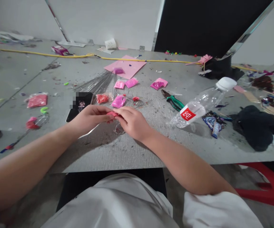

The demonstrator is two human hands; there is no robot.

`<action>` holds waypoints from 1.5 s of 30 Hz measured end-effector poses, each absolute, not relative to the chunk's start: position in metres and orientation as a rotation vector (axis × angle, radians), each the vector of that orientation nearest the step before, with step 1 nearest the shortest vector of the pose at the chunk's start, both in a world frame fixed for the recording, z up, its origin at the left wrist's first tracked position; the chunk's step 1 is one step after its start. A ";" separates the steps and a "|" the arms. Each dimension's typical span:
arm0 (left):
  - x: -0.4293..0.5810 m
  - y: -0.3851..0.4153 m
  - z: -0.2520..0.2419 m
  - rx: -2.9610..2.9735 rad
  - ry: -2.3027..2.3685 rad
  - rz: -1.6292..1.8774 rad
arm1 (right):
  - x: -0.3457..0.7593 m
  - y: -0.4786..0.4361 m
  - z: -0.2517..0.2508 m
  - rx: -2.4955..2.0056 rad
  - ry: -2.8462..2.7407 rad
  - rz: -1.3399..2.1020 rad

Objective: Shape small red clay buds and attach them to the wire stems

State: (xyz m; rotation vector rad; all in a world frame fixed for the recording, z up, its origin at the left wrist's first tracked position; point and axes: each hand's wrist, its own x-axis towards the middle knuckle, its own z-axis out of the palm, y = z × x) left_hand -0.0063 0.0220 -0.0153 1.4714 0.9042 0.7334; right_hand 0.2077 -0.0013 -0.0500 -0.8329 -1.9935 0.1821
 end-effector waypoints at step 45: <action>-0.002 0.017 -0.023 1.545 0.705 0.668 | 0.212 -0.001 -0.046 -0.980 -1.973 0.252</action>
